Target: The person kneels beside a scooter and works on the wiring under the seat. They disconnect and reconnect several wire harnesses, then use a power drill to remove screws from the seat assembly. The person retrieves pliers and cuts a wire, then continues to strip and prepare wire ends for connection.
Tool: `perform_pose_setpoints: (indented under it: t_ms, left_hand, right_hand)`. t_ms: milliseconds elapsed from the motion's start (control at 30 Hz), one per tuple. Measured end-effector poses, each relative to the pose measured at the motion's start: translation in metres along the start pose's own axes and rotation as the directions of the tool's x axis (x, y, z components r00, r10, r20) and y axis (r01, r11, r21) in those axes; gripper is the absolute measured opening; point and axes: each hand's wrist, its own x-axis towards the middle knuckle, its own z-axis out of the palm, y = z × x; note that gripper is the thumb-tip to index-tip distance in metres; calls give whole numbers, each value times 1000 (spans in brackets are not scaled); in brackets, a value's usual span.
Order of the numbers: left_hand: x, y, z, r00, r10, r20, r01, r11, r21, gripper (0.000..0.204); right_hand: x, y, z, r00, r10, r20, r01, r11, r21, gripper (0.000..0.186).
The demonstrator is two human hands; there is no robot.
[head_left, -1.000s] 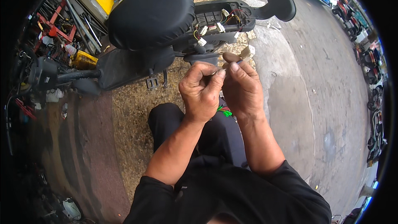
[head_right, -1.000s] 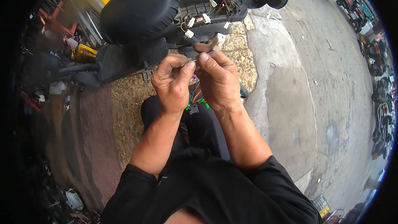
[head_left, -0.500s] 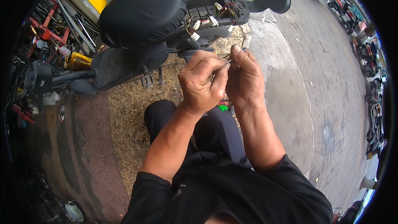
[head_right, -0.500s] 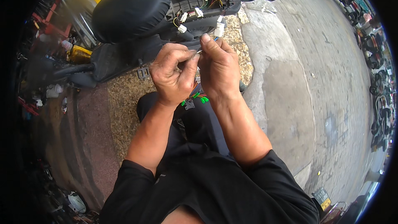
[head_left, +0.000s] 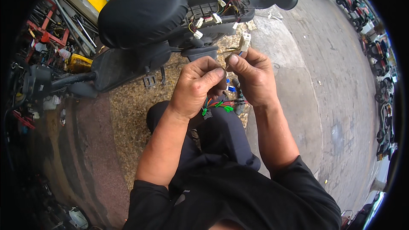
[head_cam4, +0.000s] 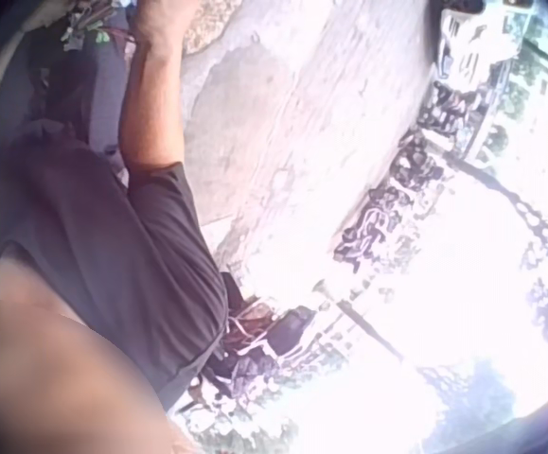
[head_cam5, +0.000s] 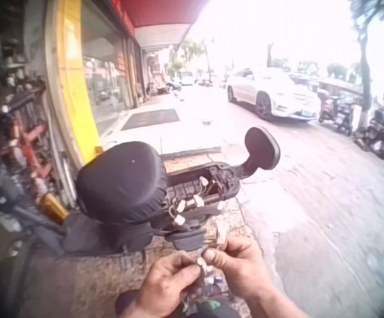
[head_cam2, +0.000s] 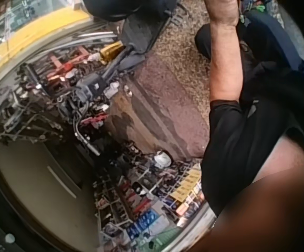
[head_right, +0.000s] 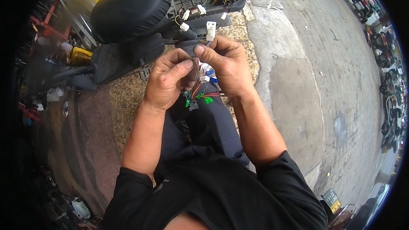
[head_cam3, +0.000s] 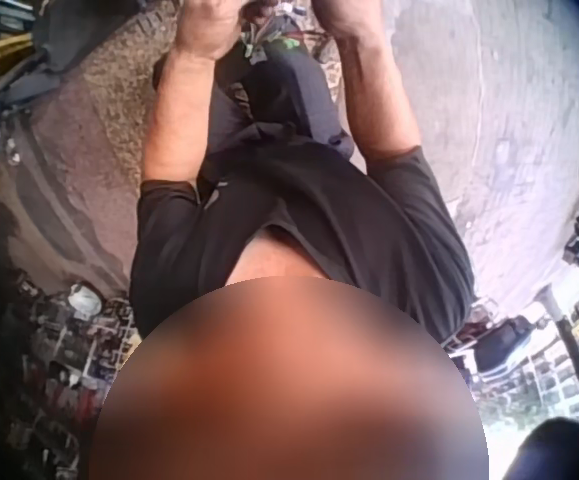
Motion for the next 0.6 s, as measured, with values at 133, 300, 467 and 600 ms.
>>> perform_pose_setpoints:
  t_ms: [133, 300, 467, 600]
  left_hand:
    - [0, -6, 0, 998, 49, -26, -47, 995, 85, 12]
    - [5, -17, 4, 961, 272, -53, -217, 859, 464, 13]
    - [8, -27, 10, 722, 662, 203, -409, 170, 897, 15]
    - [8, -34, 8, 640, 687, 344, -397, -88, 914, 19]
  right_hand:
    - [-3, 0, -3, 999, 50, 5, -50, 998, 47, 13]
    - [-2, 12, -5, 996, -28, -85, 25, 999, -36, 15]
    - [-4, 21, -5, 979, -47, -196, 32, 996, -77, 23]
    - [-6, 26, -6, 961, -37, -276, -21, 979, -205, 25]
